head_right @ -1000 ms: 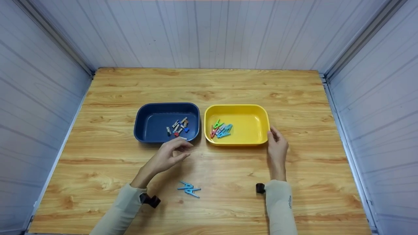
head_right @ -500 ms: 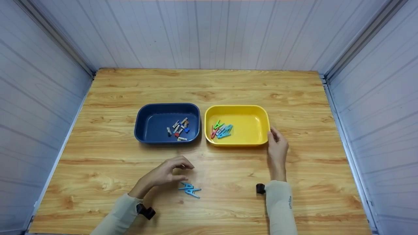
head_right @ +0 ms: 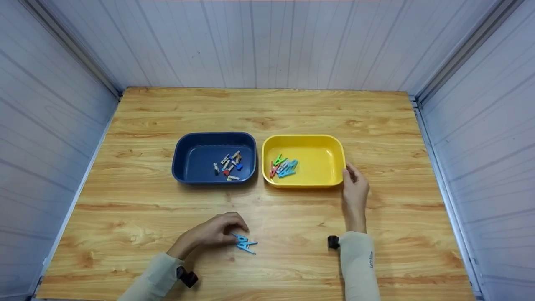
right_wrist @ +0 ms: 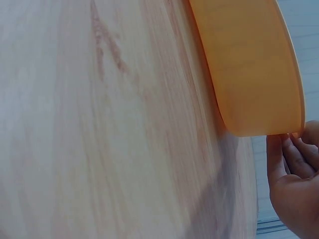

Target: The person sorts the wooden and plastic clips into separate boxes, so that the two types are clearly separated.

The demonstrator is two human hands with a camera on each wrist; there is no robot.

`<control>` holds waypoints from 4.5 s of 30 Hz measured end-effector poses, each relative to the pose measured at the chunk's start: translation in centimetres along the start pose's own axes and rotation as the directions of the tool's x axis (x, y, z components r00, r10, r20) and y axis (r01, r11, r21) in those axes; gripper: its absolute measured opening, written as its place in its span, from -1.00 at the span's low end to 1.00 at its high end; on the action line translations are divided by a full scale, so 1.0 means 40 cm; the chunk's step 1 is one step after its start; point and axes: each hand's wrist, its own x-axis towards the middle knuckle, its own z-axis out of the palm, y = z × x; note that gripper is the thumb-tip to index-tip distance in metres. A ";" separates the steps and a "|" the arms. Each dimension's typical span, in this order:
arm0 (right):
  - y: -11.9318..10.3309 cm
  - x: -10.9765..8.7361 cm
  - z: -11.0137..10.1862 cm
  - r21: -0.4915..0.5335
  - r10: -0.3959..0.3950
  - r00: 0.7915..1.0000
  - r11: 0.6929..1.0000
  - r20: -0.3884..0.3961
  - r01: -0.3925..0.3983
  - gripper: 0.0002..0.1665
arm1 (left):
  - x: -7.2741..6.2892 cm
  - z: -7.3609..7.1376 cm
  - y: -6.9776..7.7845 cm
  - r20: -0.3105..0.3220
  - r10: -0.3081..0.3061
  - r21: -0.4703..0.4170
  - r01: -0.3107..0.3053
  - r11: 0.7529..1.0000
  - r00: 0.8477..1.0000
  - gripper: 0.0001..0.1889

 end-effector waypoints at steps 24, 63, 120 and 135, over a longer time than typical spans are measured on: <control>0.070 0.037 -0.003 -0.056 -0.005 1.000 0.998 -0.004 0.005 -0.51 | -0.010 0.017 0.010 0.013 -0.004 0.125 0.003 0.992 1.000 -0.65; -0.003 -0.005 -0.003 -0.012 -0.055 0.999 0.998 -0.002 0.055 -0.59 | 0.097 -0.116 0.099 -0.134 -0.027 0.086 0.039 0.995 0.991 -0.69; 0.054 0.030 -0.002 -0.017 0.008 1.000 1.000 -0.006 -0.008 -0.53 | 0.371 -0.186 0.138 -0.376 -0.251 -0.335 0.121 0.934 0.892 -0.75; 0.072 0.037 -0.001 -0.027 -0.031 0.999 0.999 -0.015 0.031 -0.51 | 0.380 -0.192 0.131 -0.441 -0.253 -0.280 0.136 0.950 0.861 -0.74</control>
